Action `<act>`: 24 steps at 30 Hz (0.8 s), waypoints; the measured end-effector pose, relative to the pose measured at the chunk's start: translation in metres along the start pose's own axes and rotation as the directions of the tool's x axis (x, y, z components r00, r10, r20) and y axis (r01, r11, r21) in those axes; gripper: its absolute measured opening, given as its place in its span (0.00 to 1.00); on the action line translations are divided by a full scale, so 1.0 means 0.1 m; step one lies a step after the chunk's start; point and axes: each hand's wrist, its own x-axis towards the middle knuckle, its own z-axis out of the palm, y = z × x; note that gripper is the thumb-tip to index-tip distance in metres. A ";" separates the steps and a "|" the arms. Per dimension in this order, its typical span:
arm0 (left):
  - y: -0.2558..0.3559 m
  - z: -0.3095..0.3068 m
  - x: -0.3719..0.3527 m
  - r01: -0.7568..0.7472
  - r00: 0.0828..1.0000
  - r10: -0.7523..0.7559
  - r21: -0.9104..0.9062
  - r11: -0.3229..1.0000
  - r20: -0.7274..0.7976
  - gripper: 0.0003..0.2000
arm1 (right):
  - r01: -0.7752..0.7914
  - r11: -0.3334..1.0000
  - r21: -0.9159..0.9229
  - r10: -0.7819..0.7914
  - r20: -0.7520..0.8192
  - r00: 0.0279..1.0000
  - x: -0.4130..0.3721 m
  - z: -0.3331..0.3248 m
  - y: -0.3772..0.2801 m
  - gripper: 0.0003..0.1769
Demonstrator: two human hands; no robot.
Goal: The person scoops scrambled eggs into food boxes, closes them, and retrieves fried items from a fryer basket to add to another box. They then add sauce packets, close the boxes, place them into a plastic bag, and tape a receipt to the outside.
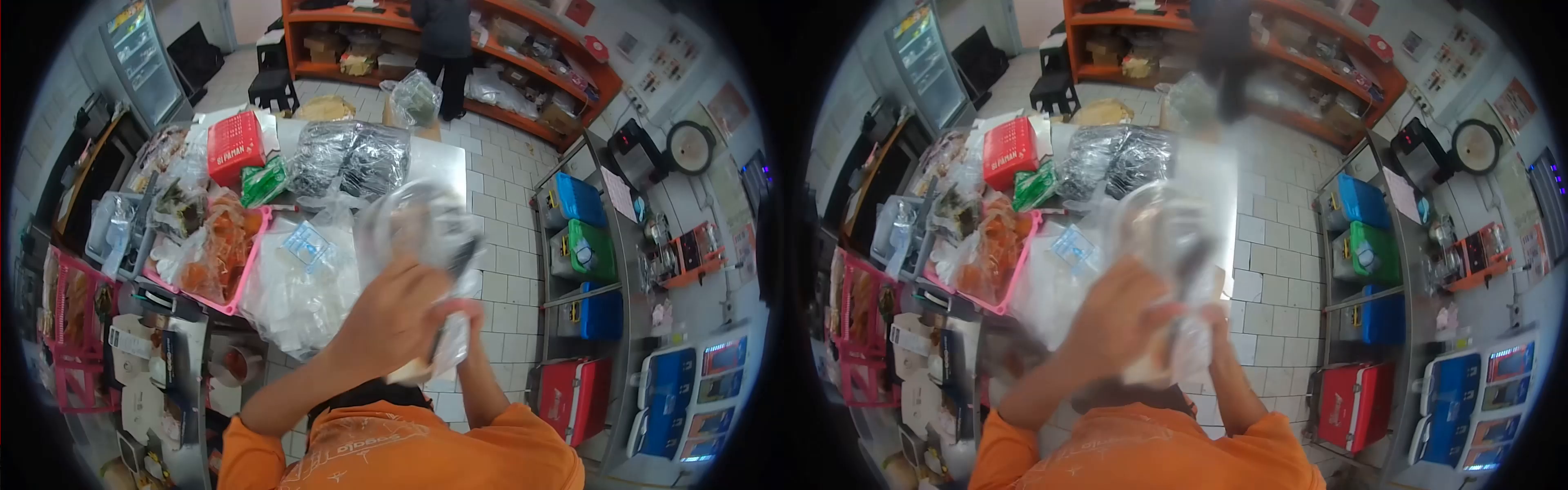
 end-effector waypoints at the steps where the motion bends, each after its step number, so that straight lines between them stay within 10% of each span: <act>1: -0.04 0.16 0.22 -0.043 0.998 0.043 -0.010 0.999 0.043 0.15 | 0.000 0.999 -0.046 -0.003 -0.070 0.998 -0.06 -0.10 -0.19 0.32; 5: -0.07 0.27 0.39 0.008 0.991 0.020 0.203 0.979 -0.135 0.17 | -0.153 0.969 -0.196 0.103 -0.246 0.964 0.02 -0.40 -0.75 0.30; 7: -0.12 0.14 -0.04 0.097 0.995 -0.097 -0.012 0.995 0.020 0.16 | -0.327 0.909 -0.257 0.276 -0.213 0.937 0.51 -0.57 -0.80 0.29; 10: -0.34 0.10 -1.09 0.515 0.850 -0.522 0.096 0.852 0.073 0.14 | -0.535 0.734 -0.419 0.594 0.013 0.804 1.97 -0.58 -0.30 0.28; 13: -0.41 -0.09 -2.38 0.904 0.407 -0.905 0.197 0.381 -0.119 0.15 | -0.483 0.663 -0.571 0.663 0.150 0.733 2.89 -0.34 0.21 0.27; 14: -0.21 -0.30 -2.78 0.882 0.455 -0.861 0.251 0.400 -0.227 0.13 | -0.436 0.657 -0.615 0.636 0.141 0.759 3.04 -0.32 0.16 0.27; 17: 0.29 -0.21 -4.22 0.915 -0.185 -0.827 0.214 -0.343 -0.531 0.14 | -0.282 0.618 -0.734 0.527 0.121 0.841 3.30 -0.27 -0.23 0.26; 21: 1.23 0.22 -5.86 0.807 -0.449 -0.619 0.006 -0.591 -0.645 0.13 | -0.082 0.495 -0.865 0.333 0.101 0.937 3.54 -0.01 -0.51 0.25; 24: 1.47 0.11 -5.91 0.800 -0.571 -0.491 -0.313 -0.511 -0.658 0.12 | 0.068 0.332 -0.941 0.157 0.126 0.980 3.66 0.34 -0.64 0.24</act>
